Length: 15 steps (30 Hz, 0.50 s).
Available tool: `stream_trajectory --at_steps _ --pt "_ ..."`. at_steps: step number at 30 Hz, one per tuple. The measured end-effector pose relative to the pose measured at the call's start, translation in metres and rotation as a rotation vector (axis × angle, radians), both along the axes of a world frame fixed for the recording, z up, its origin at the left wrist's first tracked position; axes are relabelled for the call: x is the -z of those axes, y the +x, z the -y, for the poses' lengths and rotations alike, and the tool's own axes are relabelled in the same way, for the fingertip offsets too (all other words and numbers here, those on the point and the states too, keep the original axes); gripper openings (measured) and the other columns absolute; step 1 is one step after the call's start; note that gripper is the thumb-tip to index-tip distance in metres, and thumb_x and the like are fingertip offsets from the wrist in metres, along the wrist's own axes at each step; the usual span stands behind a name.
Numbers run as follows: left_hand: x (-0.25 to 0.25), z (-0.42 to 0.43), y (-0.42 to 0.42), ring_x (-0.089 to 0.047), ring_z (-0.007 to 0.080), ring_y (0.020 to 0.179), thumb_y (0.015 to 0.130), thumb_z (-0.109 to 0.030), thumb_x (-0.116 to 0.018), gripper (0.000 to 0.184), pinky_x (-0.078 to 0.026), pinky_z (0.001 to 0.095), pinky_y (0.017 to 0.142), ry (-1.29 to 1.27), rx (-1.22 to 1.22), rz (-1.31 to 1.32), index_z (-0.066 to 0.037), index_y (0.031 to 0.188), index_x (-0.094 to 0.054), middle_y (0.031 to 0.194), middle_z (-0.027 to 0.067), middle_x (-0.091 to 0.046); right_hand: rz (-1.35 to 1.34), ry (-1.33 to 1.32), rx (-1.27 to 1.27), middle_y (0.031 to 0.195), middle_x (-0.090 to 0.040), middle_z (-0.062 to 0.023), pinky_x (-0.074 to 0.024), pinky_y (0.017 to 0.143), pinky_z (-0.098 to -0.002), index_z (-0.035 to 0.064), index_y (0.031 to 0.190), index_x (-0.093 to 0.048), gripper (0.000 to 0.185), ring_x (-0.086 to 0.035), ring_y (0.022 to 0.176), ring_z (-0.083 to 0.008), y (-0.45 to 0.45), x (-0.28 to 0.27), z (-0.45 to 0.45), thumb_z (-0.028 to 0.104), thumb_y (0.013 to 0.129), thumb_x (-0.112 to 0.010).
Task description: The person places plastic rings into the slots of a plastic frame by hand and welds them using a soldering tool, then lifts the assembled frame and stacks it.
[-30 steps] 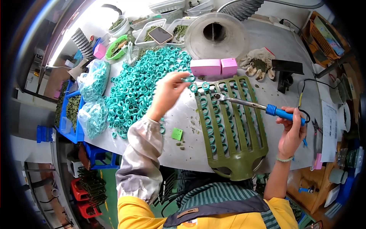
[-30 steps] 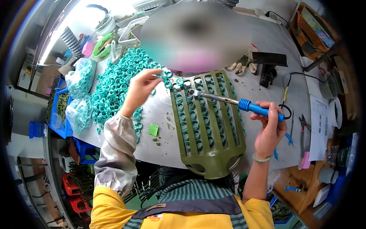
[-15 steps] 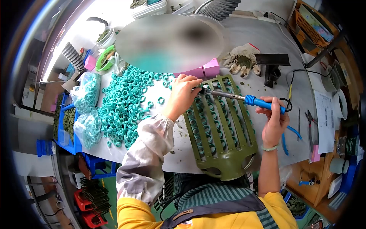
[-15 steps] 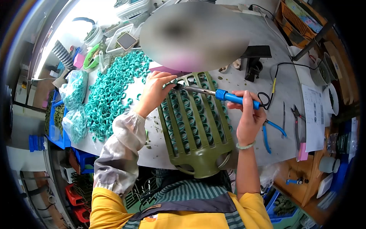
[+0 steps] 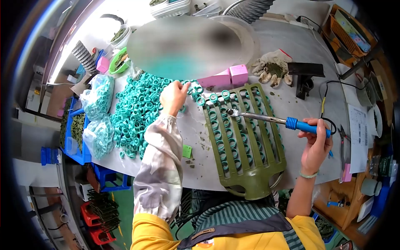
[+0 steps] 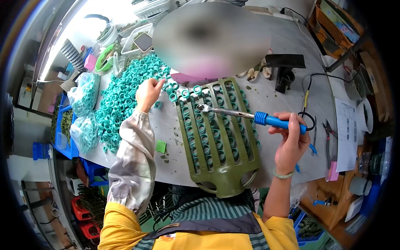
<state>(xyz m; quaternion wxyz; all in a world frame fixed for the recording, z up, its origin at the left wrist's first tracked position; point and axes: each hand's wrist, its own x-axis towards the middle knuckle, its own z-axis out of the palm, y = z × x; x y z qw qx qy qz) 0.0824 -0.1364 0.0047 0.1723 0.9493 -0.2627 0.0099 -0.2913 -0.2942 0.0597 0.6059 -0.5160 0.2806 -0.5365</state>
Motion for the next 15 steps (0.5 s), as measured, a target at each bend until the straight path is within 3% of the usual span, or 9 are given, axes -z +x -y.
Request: stream_trajectory --at_steps 2,6,8,10,11,12,15 --pt "0.02 -0.003 0.008 -0.068 0.0307 0.074 0.085 -0.048 -0.067 0.042 -0.052 0.0406 0.069 -0.013 0.044 0.027 -0.006 0.085 -0.072 0.077 0.0125 -0.07 -0.016 -0.008 0.013 0.088 -0.069 -0.016 -0.055 0.053 -0.0255 -0.0043 0.088 -0.066 0.028 -0.063 0.056 -0.0153 0.001 -0.001 -0.001 0.019 0.098 -0.054" --pt "0.039 -0.017 0.022 -0.069 0.0265 0.074 0.084 -0.03 -0.073 0.029 -0.053 0.0363 0.068 -0.286 0.134 0.075 -0.002 0.09 -0.07 0.079 0.0139 -0.07 -0.025 -0.006 0.028 0.088 -0.069 -0.0154 -0.0543 0.054 -0.0261 -0.0035 0.088 -0.066 0.028 -0.063 0.057 -0.0149 -0.002 -0.006 -0.002 0.02 0.097 -0.055" --pt "0.014 -0.019 0.013 -0.068 0.0142 0.077 0.087 -0.015 -0.072 0.014 -0.054 0.0274 0.068 -0.411 0.128 -0.174 -0.003 0.093 -0.068 0.085 0.0106 -0.071 -0.033 0.0 0.044 0.088 -0.069 -0.015 -0.0541 0.055 -0.0261 -0.003 0.087 -0.066 0.028 -0.063 0.058 -0.0148 -0.004 -0.007 -0.001 0.021 0.097 -0.055" --pt "-0.023 -0.013 -0.019 -0.069 0.0184 0.07 0.086 -0.011 -0.071 0.013 -0.054 0.0297 0.066 -0.643 0.233 -0.325 -0.001 0.094 -0.067 0.091 0.0131 -0.07 -0.033 0.006 0.067 0.088 -0.069 -0.0149 -0.0539 0.057 -0.0259 -0.0027 0.087 -0.065 0.027 -0.063 0.059 -0.0145 -0.007 -0.006 0.002 0.02 0.098 -0.055" --pt "-0.025 -0.011 -0.027 -0.068 0.0162 0.073 0.087 -0.009 -0.071 0.016 -0.055 0.0282 0.067 -0.688 0.308 -0.358 -0.005 0.103 -0.068 0.092 0.0118 -0.07 -0.032 0.008 0.078 0.088 -0.069 -0.0148 -0.0538 0.057 -0.0258 -0.0026 0.087 -0.065 0.027 -0.063 0.059 -0.0143 -0.007 -0.006 0.003 0.02 0.098 -0.055" --pt "-0.031 -0.01 -0.034 -0.066 0.011 0.078 0.09 -0.01 -0.068 0.025 -0.053 0.0237 0.07 -0.517 0.437 -0.258 -0.004 0.114 -0.067 0.095 0.005 -0.067 -0.032 0.005 0.087 0.089 -0.069 -0.0148 -0.0539 0.057 -0.0257 -0.0027 0.087 -0.065 0.027 -0.063 0.059 -0.0143 -0.007 -0.006 0.004 0.02 0.098 -0.055" --pt "-0.044 0.012 -0.069 -0.062 0.0108 0.081 0.091 -0.009 -0.067 0.027 -0.052 0.0225 0.074 -0.506 0.584 -0.401 -0.004 0.118 -0.065 0.104 0.0051 -0.06 -0.027 -0.006 0.105 0.089 -0.069 -0.0147 -0.054 0.058 -0.0256 -0.0031 0.088 -0.065 0.026 -0.064 0.059 -0.0143 -0.006 -0.006 0.008 0.019 0.098 -0.055"
